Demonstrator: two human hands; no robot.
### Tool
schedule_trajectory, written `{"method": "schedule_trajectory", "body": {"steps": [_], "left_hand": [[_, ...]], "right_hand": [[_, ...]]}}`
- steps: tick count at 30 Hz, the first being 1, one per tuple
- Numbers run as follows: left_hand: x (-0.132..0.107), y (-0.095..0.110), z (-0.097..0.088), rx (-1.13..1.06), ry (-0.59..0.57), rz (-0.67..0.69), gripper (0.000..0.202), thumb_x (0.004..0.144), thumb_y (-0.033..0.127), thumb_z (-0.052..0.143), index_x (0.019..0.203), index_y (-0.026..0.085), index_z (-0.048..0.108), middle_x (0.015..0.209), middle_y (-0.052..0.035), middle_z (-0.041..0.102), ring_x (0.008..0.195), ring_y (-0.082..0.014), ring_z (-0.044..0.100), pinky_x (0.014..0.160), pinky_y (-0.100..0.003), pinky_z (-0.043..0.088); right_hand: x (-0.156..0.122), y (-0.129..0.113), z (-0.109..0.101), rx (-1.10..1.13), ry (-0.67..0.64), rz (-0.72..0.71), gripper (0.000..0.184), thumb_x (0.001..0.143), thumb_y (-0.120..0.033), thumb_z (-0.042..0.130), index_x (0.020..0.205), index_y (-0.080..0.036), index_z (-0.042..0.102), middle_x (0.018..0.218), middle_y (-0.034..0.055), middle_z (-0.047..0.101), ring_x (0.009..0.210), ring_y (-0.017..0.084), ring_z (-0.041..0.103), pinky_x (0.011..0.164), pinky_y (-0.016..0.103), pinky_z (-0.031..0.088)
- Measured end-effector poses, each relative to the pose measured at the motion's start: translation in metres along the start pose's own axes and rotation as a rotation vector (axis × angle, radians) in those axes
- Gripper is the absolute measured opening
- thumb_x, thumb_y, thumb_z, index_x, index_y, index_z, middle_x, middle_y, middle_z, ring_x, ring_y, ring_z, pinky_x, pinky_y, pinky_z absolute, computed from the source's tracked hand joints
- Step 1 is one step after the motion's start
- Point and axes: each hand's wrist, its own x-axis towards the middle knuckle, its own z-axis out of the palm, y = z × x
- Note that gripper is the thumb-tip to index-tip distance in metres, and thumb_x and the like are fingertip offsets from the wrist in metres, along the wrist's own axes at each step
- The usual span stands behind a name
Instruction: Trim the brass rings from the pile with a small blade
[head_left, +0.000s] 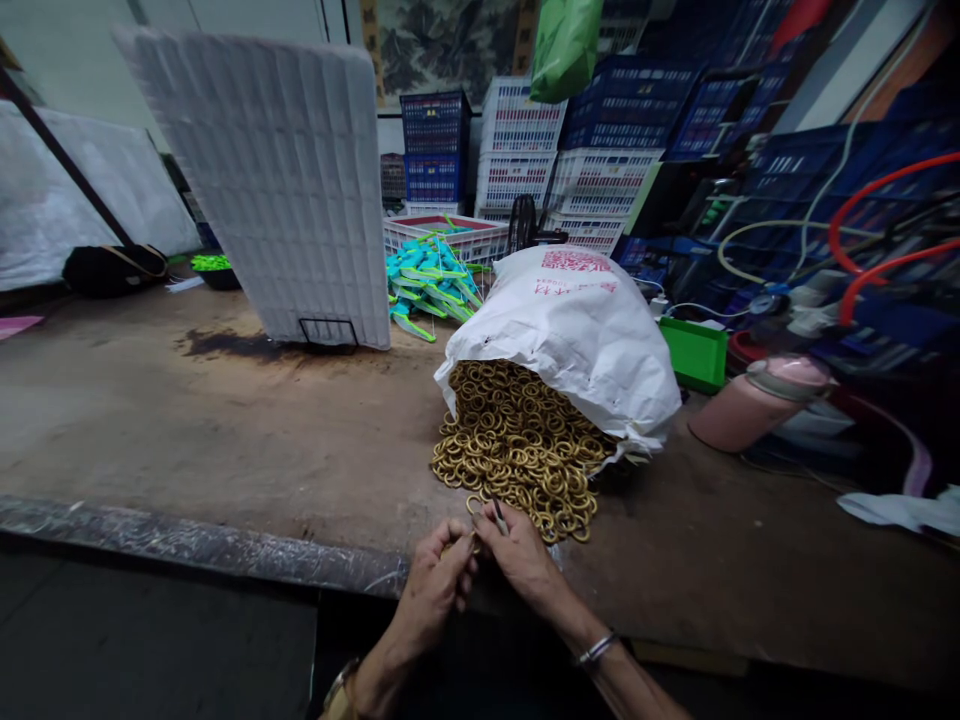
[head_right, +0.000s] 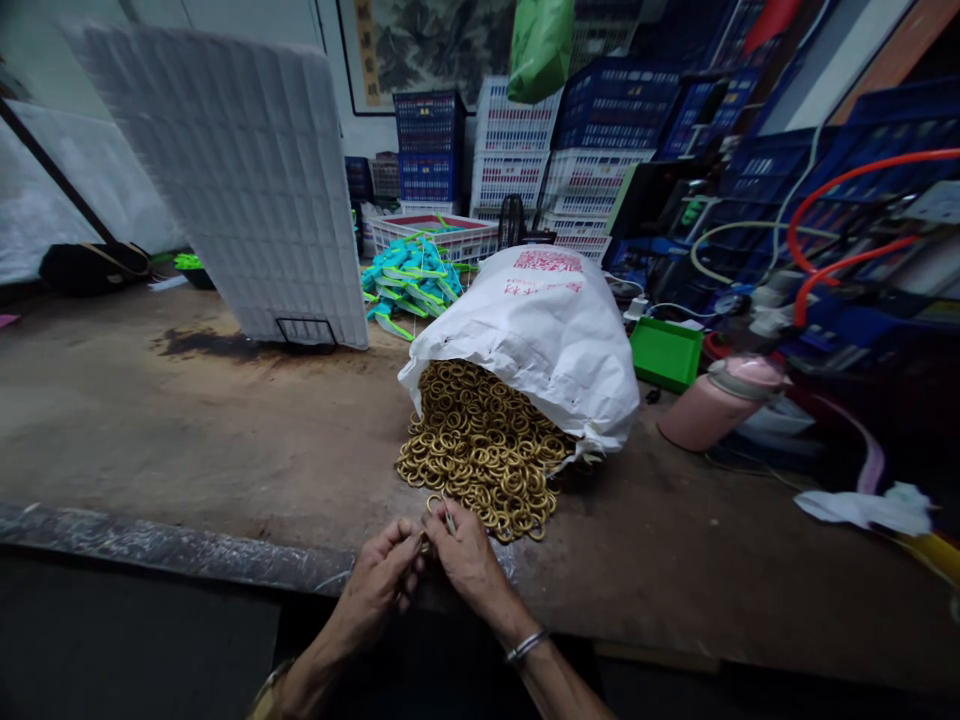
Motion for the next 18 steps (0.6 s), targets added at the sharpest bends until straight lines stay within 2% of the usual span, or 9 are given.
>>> {"method": "schedule_trajectory", "body": {"steps": [3,8,10,14,16,18], "left_hand": [[-0.002,0.000,-0.001,-0.097,-0.036,-0.068,0.033,0.071,0.049,0.056,0.075,0.019,0.044,0.055,0.0067,0.047,0.038,-0.0035,0.036,0.036,-0.015,0.024],[-0.004,0.000,-0.001,-0.173,-0.051,-0.062,0.032,0.072,0.048,0.056,0.076,0.019,0.043,0.057,0.0069,0.046,0.040,-0.0024,0.036,0.039,-0.014,0.025],[-0.004,0.000,-0.001,-0.182,-0.050,-0.052,0.032,0.072,0.048,0.055,0.076,0.019,0.043,0.057,0.0069,0.046,0.040,-0.0025,0.036,0.038,-0.014,0.025],[-0.003,-0.002,-0.001,-0.160,-0.025,-0.026,0.032,0.073,0.049,0.054,0.075,0.020,0.041,0.057,0.0072,0.046,0.039,-0.0028,0.036,0.036,-0.015,0.025],[-0.003,-0.002,-0.001,-0.143,-0.019,-0.003,0.032,0.074,0.049,0.053,0.075,0.019,0.041,0.057,0.0071,0.046,0.039,-0.0026,0.035,0.037,-0.014,0.025],[-0.002,-0.003,-0.001,-0.122,-0.015,0.012,0.032,0.075,0.049,0.052,0.074,0.019,0.041,0.058,0.0069,0.045,0.040,-0.0026,0.036,0.037,-0.014,0.026]], "right_hand": [[-0.002,-0.001,0.000,-0.045,0.028,-0.041,0.025,0.076,-0.039,0.046,0.061,-0.018,0.047,0.055,-0.0054,0.041,0.054,0.009,0.037,0.051,0.020,0.031],[-0.003,-0.005,-0.001,0.022,-0.031,-0.064,0.027,0.079,-0.040,0.043,0.064,-0.018,0.047,0.054,-0.0056,0.041,0.052,0.009,0.037,0.050,0.019,0.032],[-0.003,-0.002,-0.002,-0.007,-0.004,-0.065,0.027,0.080,-0.040,0.040,0.065,-0.019,0.047,0.054,-0.0053,0.041,0.051,0.009,0.038,0.049,0.020,0.032],[-0.007,0.009,-0.002,-0.264,0.060,-0.156,0.021,0.082,-0.029,0.036,0.070,-0.019,0.051,0.059,-0.0021,0.049,0.056,0.012,0.044,0.053,0.022,0.032],[-0.010,0.015,-0.001,-0.422,0.020,-0.225,0.016,0.076,-0.016,0.037,0.077,-0.020,0.053,0.065,-0.0006,0.054,0.059,0.013,0.048,0.056,0.023,0.031],[-0.014,0.019,0.000,-0.558,-0.009,-0.263,0.026,0.066,-0.007,0.039,0.082,-0.020,0.055,0.067,-0.0003,0.057,0.061,0.013,0.050,0.056,0.023,0.029]]}}
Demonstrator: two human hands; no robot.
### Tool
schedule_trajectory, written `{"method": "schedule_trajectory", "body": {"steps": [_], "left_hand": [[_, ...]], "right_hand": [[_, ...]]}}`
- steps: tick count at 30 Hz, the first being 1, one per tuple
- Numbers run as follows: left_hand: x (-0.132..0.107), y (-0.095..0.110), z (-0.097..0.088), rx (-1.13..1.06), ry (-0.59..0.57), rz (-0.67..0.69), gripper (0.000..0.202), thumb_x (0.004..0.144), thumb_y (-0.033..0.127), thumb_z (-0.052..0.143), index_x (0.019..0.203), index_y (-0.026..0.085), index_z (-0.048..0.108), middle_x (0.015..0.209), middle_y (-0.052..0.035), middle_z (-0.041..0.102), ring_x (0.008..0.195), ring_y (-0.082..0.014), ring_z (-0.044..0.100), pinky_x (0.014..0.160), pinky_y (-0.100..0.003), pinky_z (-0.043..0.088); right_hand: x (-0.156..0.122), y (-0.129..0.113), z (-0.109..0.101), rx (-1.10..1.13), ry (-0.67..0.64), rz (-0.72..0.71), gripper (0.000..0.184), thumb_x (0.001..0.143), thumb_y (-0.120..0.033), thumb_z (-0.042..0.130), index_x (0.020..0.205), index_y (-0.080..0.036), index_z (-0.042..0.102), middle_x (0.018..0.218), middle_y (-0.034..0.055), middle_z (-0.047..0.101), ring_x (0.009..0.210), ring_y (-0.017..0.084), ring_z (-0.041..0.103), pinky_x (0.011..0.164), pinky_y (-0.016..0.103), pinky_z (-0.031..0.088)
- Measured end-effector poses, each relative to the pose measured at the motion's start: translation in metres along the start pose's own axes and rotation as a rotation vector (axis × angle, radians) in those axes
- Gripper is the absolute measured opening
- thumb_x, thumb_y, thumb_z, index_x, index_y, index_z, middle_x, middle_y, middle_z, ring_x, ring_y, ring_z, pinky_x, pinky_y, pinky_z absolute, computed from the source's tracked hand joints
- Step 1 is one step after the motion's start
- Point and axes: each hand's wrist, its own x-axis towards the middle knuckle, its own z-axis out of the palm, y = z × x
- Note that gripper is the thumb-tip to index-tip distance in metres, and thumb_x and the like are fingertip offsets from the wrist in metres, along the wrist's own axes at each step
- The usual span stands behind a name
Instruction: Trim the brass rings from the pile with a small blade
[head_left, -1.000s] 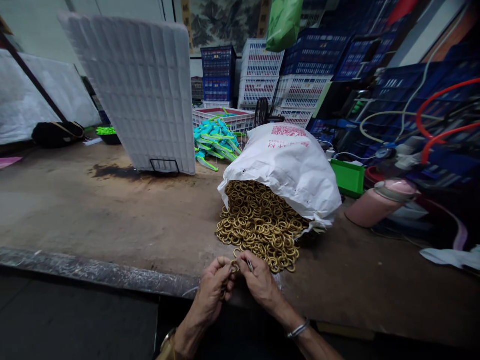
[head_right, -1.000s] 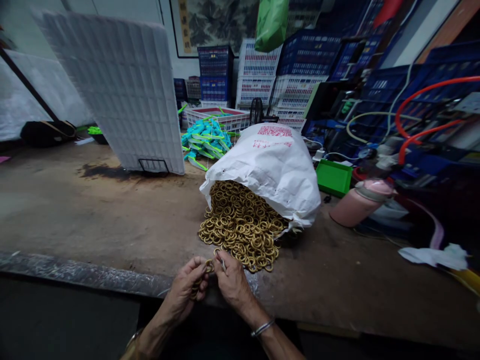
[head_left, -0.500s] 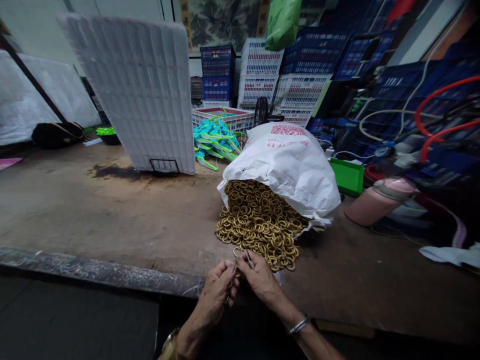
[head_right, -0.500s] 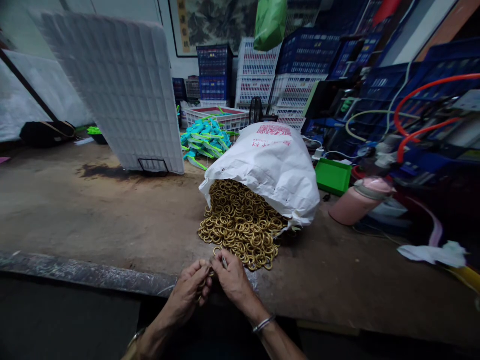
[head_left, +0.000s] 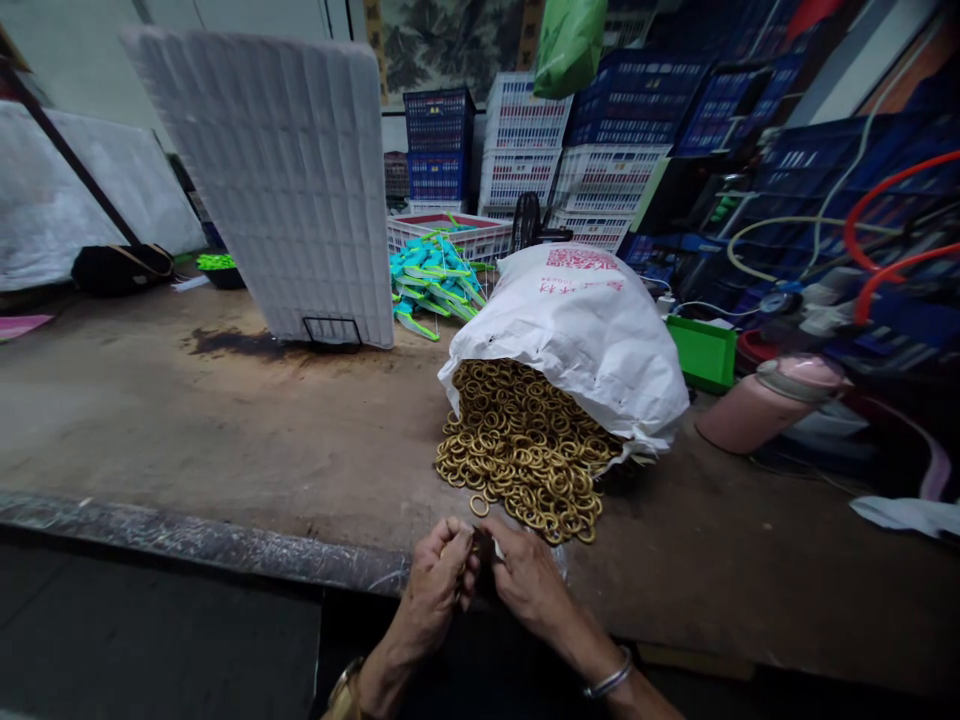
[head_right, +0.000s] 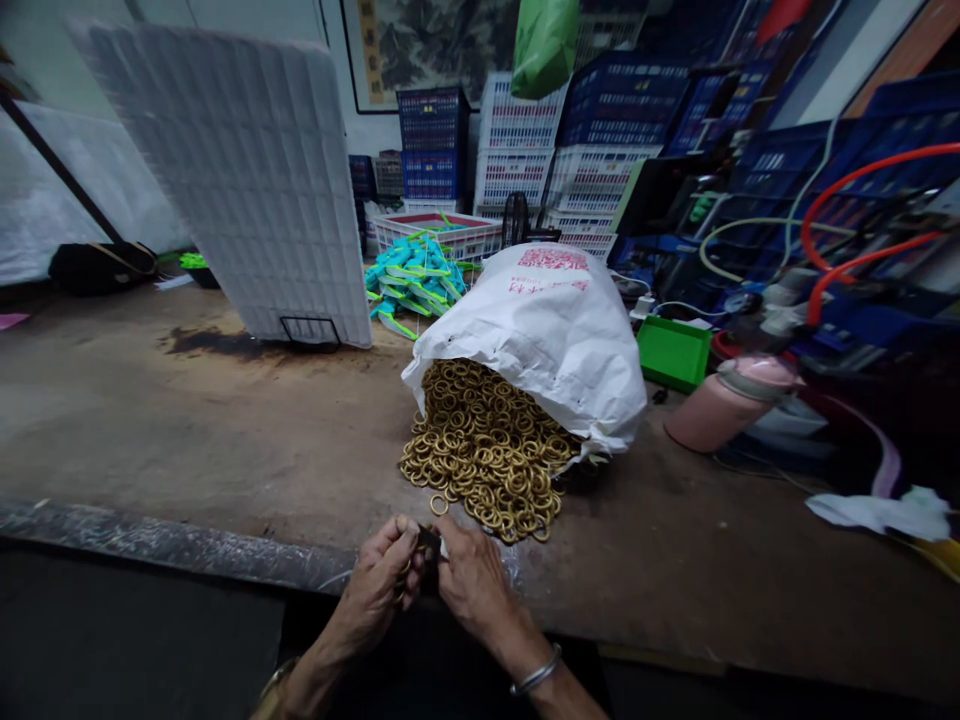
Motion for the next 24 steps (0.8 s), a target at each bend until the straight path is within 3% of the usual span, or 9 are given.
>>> {"method": "schedule_trajectory", "body": {"steps": [7,13,17,20,24], "left_hand": [[0.002,-0.001,0.000,0.080,0.048,0.015,0.036,0.072,0.054,0.052,0.072,0.019,0.040,0.054,0.0072,0.045,0.039,-0.0027,0.034,0.036,-0.014,0.025],[-0.009,0.002,-0.001,0.118,-0.012,-0.018,0.034,0.072,0.051,0.054,0.070,0.019,0.042,0.054,0.0071,0.046,0.038,-0.0024,0.035,0.035,-0.013,0.025],[-0.017,0.007,0.000,-0.077,-0.163,-0.034,0.027,0.076,0.043,0.054,0.073,0.019,0.042,0.056,0.0058,0.048,0.038,-0.0030,0.037,0.034,-0.013,0.028],[-0.014,0.009,-0.002,-0.302,-0.130,-0.078,0.026,0.077,0.041,0.054,0.072,0.018,0.043,0.057,0.0047,0.048,0.039,-0.0030,0.037,0.034,-0.014,0.027],[-0.008,0.008,-0.013,-0.436,-0.070,-0.116,0.025,0.076,0.038,0.057,0.075,0.015,0.047,0.070,-0.0016,0.056,0.046,-0.0037,0.044,0.036,-0.013,0.026]], "right_hand": [[-0.001,-0.005,-0.001,-0.146,-0.079,-0.023,0.038,0.060,-0.004,0.037,0.090,-0.020,0.053,0.071,0.0003,0.062,0.063,0.014,0.055,0.055,0.025,0.028],[0.005,0.001,-0.005,-0.325,-0.150,0.100,0.033,0.068,-0.005,0.038,0.093,-0.019,0.054,0.068,0.0027,0.063,0.061,0.015,0.057,0.051,0.026,0.022],[0.015,0.005,-0.007,-0.430,-0.126,0.221,0.028,0.071,-0.006,0.040,0.091,-0.018,0.053,0.071,0.0050,0.065,0.064,0.016,0.059,0.052,0.025,0.022],[0.020,0.000,-0.004,-0.367,-0.054,0.178,0.024,0.075,-0.009,0.042,0.094,-0.019,0.050,0.078,0.0039,0.065,0.072,0.016,0.059,0.056,0.024,0.025],[0.025,-0.009,0.003,-0.379,-0.007,0.158,0.018,0.080,-0.019,0.045,0.097,-0.021,0.048,0.087,0.0036,0.064,0.077,0.016,0.059,0.059,0.024,0.027]]}}
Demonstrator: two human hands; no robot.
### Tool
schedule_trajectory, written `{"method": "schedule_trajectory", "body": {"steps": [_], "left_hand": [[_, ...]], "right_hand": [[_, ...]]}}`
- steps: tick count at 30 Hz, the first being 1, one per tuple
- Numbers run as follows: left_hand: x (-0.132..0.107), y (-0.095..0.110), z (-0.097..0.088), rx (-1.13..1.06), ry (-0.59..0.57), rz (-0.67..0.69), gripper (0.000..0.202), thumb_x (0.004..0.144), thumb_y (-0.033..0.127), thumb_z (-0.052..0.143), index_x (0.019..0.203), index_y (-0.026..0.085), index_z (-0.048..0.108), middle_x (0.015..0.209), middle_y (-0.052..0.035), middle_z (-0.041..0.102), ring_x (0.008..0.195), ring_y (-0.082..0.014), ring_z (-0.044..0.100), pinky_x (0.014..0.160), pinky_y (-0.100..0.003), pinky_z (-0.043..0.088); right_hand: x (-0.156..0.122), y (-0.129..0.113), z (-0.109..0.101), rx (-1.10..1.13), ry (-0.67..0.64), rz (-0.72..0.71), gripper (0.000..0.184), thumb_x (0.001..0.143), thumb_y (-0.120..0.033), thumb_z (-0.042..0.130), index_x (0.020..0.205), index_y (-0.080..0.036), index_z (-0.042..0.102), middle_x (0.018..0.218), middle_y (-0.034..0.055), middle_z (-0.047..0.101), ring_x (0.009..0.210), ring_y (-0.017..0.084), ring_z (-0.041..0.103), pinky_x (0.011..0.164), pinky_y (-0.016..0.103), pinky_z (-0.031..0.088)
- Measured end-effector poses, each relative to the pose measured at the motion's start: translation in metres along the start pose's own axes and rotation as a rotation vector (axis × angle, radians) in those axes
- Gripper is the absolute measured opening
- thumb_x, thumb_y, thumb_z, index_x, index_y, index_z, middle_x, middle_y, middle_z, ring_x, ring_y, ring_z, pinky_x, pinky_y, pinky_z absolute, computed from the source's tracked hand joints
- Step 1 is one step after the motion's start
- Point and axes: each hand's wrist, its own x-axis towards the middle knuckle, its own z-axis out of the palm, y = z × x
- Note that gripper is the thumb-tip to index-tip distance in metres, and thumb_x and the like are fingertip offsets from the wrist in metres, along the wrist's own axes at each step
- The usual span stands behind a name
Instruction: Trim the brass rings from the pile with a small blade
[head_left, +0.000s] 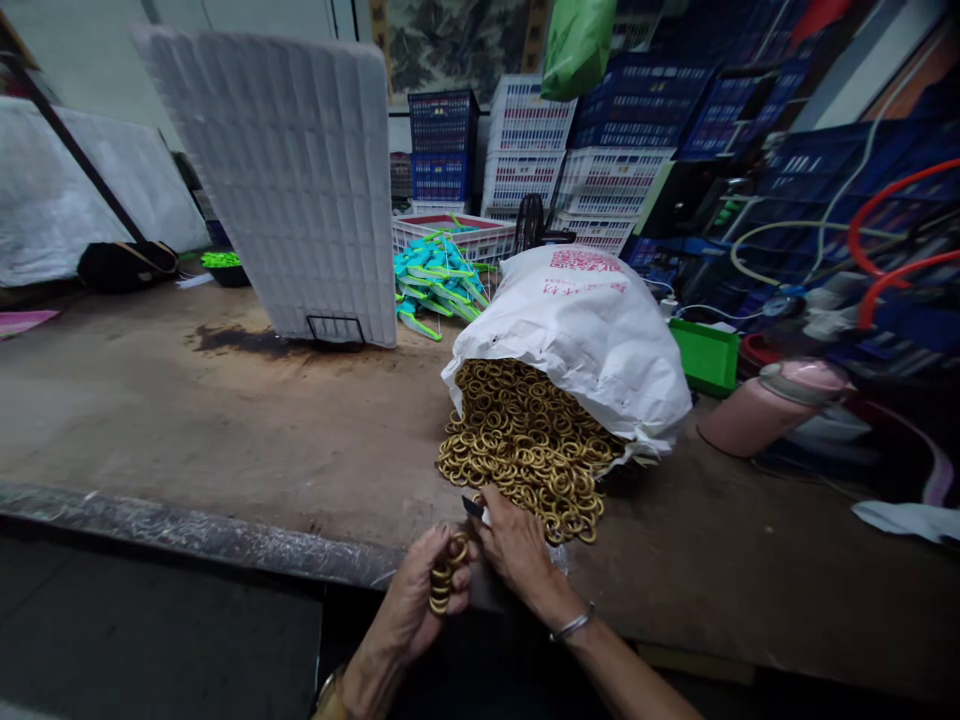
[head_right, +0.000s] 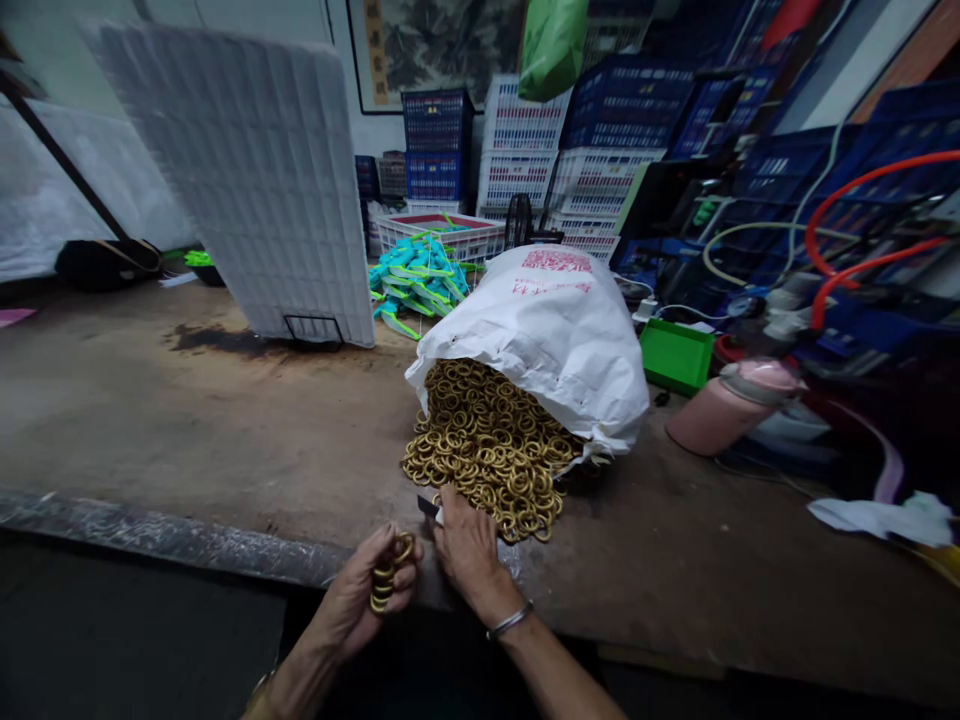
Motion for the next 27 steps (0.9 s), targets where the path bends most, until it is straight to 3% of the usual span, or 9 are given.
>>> {"method": "schedule_trajectory", "body": {"steps": [4,11,16,19,23,27], "left_hand": [[0.002,0.002,-0.009,-0.020,0.014,0.036,0.023,0.072,0.033,0.062,0.077,0.013,0.050,0.081,-0.0067,0.060,0.049,-0.0047,0.046,0.037,-0.013,0.027],[0.009,0.005,-0.014,-0.069,-0.025,0.011,0.020,0.074,0.027,0.059,0.090,0.017,0.054,0.075,-0.0025,0.058,0.052,-0.0068,0.050,0.037,-0.013,0.028],[0.012,0.007,-0.012,-0.103,0.038,0.015,0.015,0.069,0.025,0.064,0.071,0.011,0.056,0.072,-0.0055,0.059,0.059,-0.0100,0.055,0.036,-0.013,0.028],[0.014,0.005,-0.008,-0.070,0.090,0.035,0.018,0.066,0.024,0.067,0.066,0.012,0.053,0.070,-0.0050,0.060,0.060,-0.0103,0.056,0.034,-0.012,0.026],[0.018,-0.003,0.000,0.232,0.096,0.127,0.021,0.069,0.033,0.063,0.072,0.016,0.051,0.051,0.0031,0.054,0.040,-0.0055,0.043,0.032,-0.013,0.025],[0.020,-0.008,0.007,0.590,0.172,0.197,0.032,0.070,0.040,0.059,0.090,0.015,0.054,0.043,0.0075,0.048,0.032,-0.0045,0.036,0.033,-0.015,0.027]], "right_hand": [[0.004,-0.004,0.004,-0.116,-0.020,0.050,0.020,0.079,-0.011,0.042,0.095,-0.020,0.050,0.086,0.0046,0.065,0.074,0.017,0.059,0.058,0.025,0.028],[0.003,-0.002,0.003,-0.109,-0.019,0.048,0.026,0.076,-0.005,0.039,0.096,-0.017,0.051,0.086,0.0071,0.064,0.073,0.016,0.058,0.060,0.025,0.029],[0.001,0.010,-0.006,0.320,-0.006,0.021,0.011,0.078,-0.015,0.040,0.080,-0.018,0.050,0.071,0.0017,0.059,0.066,0.013,0.052,0.059,0.022,0.031],[-0.003,0.016,-0.010,0.697,-0.033,0.022,0.018,0.081,-0.029,0.038,0.069,-0.019,0.046,0.058,-0.0034,0.047,0.056,0.010,0.043,0.054,0.020,0.032],[-0.010,0.019,-0.011,1.002,-0.183,0.088,0.019,0.078,-0.035,0.042,0.068,-0.019,0.042,0.051,-0.0081,0.034,0.045,0.007,0.030,0.044,0.018,0.026],[-0.014,0.019,-0.011,1.103,-0.300,0.088,0.025,0.077,-0.042,0.044,0.068,-0.019,0.042,0.051,-0.0091,0.031,0.044,0.005,0.026,0.041,0.017,0.022]]}}
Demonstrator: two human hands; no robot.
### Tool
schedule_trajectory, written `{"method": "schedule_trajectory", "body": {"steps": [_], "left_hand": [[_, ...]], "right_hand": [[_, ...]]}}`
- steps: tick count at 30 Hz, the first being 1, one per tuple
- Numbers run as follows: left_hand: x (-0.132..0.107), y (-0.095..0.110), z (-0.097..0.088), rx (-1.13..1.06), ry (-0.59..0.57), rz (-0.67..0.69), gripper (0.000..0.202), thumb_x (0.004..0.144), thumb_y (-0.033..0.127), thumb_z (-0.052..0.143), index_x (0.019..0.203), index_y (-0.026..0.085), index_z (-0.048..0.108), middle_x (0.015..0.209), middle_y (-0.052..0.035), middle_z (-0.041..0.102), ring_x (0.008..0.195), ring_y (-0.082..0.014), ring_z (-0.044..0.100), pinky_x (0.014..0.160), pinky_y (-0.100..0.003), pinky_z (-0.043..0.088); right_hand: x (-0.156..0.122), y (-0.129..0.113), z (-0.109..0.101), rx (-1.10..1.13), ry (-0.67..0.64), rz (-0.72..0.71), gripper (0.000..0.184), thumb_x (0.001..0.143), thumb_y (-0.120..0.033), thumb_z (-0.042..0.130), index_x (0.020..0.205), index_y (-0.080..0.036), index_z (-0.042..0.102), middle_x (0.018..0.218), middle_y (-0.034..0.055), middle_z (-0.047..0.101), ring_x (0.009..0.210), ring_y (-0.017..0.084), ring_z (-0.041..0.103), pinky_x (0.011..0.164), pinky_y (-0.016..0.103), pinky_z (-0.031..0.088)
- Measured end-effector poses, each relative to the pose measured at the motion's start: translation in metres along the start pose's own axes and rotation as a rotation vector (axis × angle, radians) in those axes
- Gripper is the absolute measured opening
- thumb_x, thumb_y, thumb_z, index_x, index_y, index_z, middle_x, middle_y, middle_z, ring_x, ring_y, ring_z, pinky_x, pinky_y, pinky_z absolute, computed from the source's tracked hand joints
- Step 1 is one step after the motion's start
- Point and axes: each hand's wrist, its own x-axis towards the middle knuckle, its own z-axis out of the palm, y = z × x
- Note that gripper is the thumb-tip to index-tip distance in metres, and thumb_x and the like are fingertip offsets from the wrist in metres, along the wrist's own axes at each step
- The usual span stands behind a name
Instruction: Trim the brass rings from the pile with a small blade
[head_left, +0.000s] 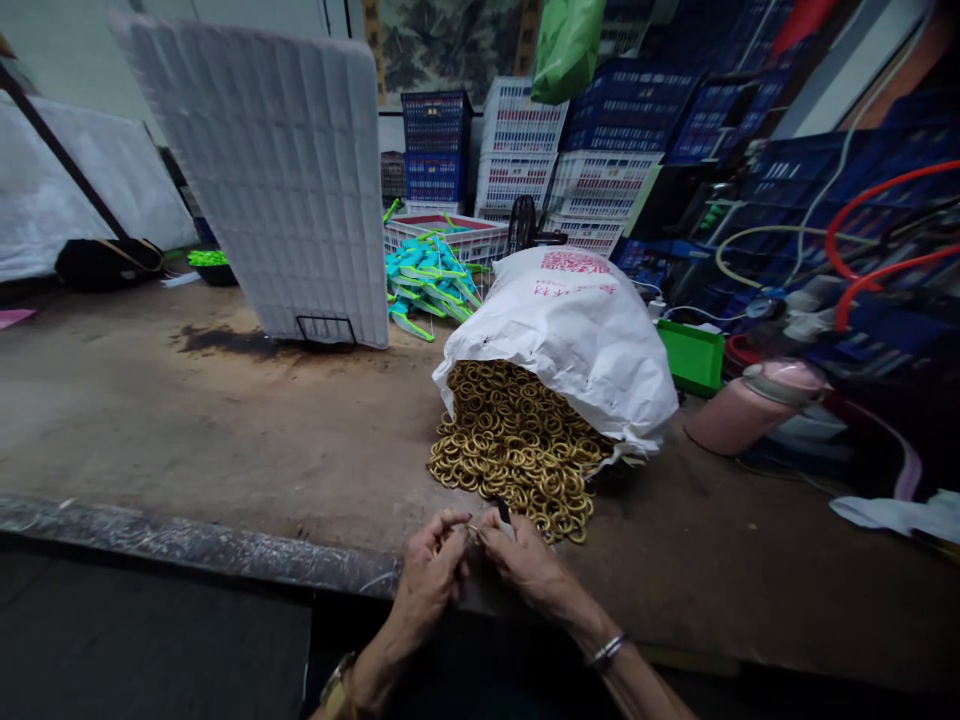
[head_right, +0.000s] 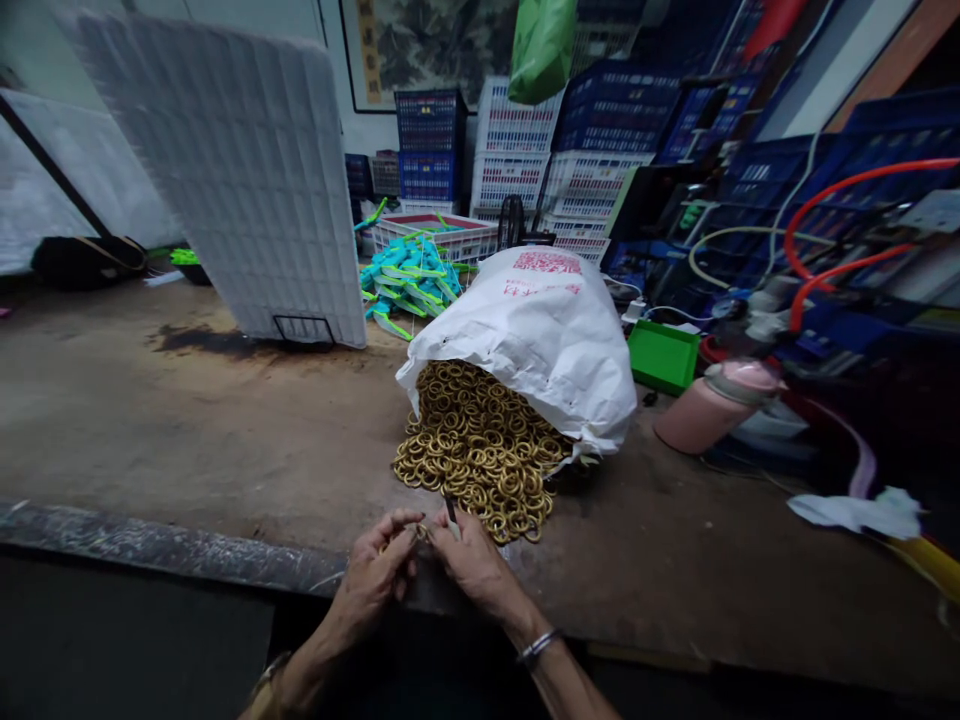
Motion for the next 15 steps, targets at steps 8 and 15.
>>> {"method": "schedule_trajectory", "body": {"steps": [8,15], "left_hand": [[-0.0007,0.0006,0.0038,0.095,0.051,0.029,0.026,0.068,0.043,0.057,0.066,0.017,0.052,0.040,0.0081,0.044,0.031,-0.0042,0.031,0.033,-0.016,0.024],[-0.0032,-0.0005,0.0017,0.048,-0.026,0.052,0.025,0.072,0.040,0.056,0.063,0.016,0.051,0.048,0.0049,0.050,0.036,-0.0044,0.037,0.034,-0.015,0.027]], "right_hand": [[0.0036,0.0049,0.0026,-0.063,0.062,0.000,0.027,0.078,-0.045,0.044,0.070,-0.018,0.044,0.051,-0.0085,0.036,0.046,0.006,0.030,0.043,0.018,0.026],[0.0049,0.0029,0.0090,-0.098,0.099,0.003,0.030,0.078,-0.046,0.043,0.066,-0.018,0.044,0.050,-0.0066,0.044,0.046,0.007,0.037,0.046,0.018,0.030]]}}
